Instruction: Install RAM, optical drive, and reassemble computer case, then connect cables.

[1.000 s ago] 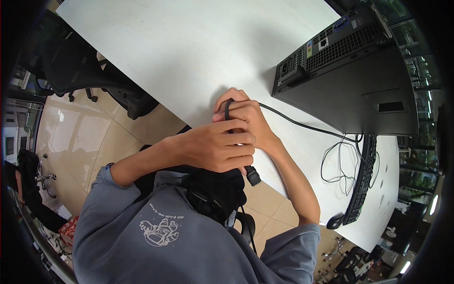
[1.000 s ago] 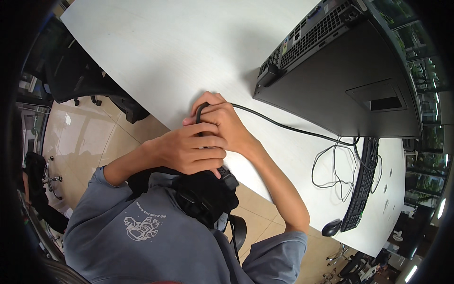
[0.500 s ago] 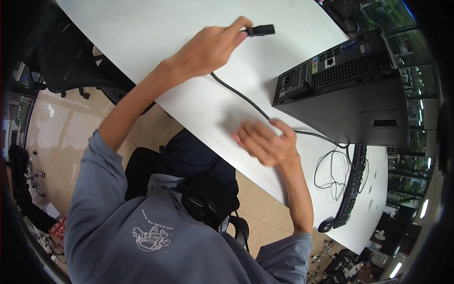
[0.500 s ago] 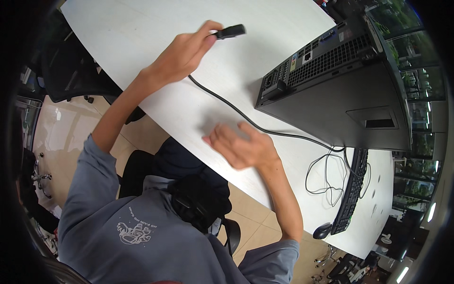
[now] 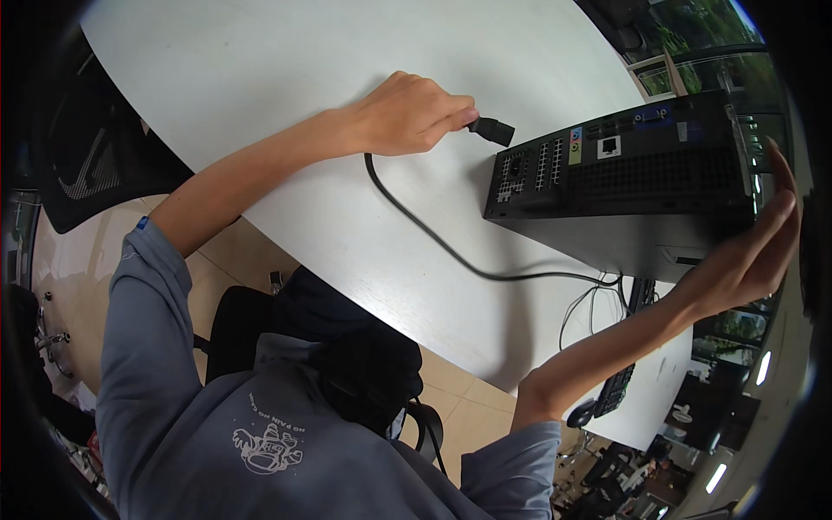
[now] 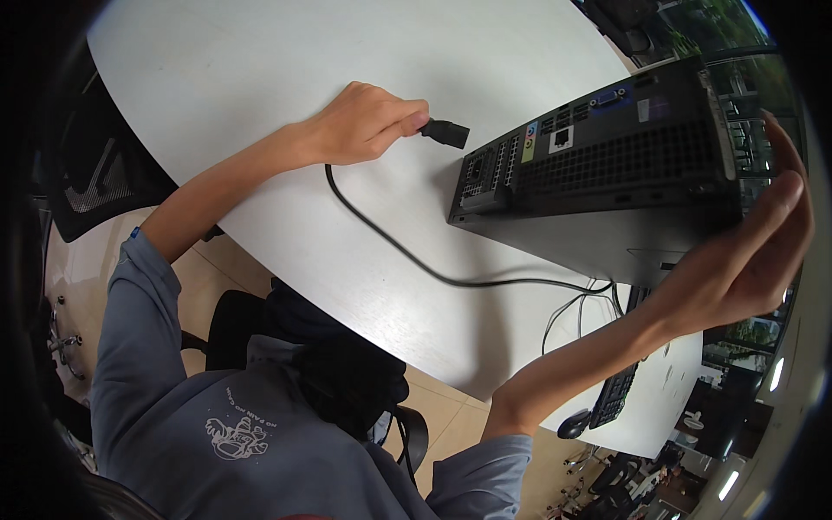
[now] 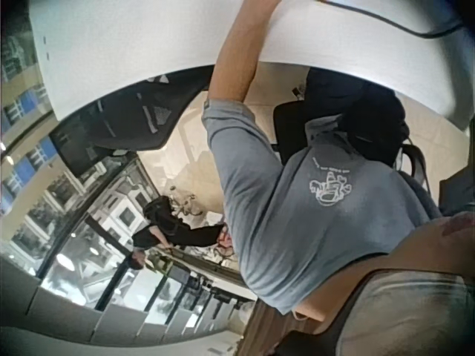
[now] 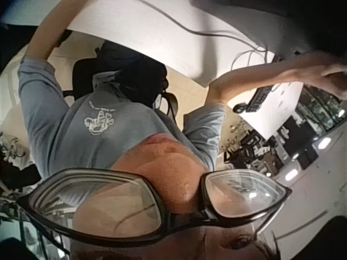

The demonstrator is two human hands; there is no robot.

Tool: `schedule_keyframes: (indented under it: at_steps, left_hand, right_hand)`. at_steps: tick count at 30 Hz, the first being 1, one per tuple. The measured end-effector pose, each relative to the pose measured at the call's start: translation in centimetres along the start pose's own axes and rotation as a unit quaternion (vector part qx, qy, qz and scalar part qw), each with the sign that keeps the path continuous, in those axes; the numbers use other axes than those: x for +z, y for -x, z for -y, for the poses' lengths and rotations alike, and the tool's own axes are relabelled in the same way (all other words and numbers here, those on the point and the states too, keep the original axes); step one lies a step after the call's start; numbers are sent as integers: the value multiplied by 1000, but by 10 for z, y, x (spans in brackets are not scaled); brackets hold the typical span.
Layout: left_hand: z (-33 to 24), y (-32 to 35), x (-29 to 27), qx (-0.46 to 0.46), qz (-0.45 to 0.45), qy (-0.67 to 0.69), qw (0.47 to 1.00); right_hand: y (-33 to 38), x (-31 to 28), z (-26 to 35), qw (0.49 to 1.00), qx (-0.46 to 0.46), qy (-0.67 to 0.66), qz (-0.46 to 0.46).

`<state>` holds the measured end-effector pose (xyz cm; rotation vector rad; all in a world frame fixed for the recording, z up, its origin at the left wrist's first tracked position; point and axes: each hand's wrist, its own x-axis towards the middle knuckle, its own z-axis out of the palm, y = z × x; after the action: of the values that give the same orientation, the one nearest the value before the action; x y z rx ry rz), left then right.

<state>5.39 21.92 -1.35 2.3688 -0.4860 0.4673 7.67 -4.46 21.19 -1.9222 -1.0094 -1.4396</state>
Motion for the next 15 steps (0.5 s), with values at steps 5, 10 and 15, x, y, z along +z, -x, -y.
schedule_keyframes:
  at_steps: [5,10,15]
  left_hand:
    - [-4,-2,3,-53,78,42,995]
    - [-10,2,13,-46,52,103,992]
    - [-11,2,20,-29,38,88,995]
  right_hand:
    - [21,8,10,991,130,-12,-39]
    - [23,13,2,990,67,28,-118]
    - [26,11,-10,986,70,33,-149]
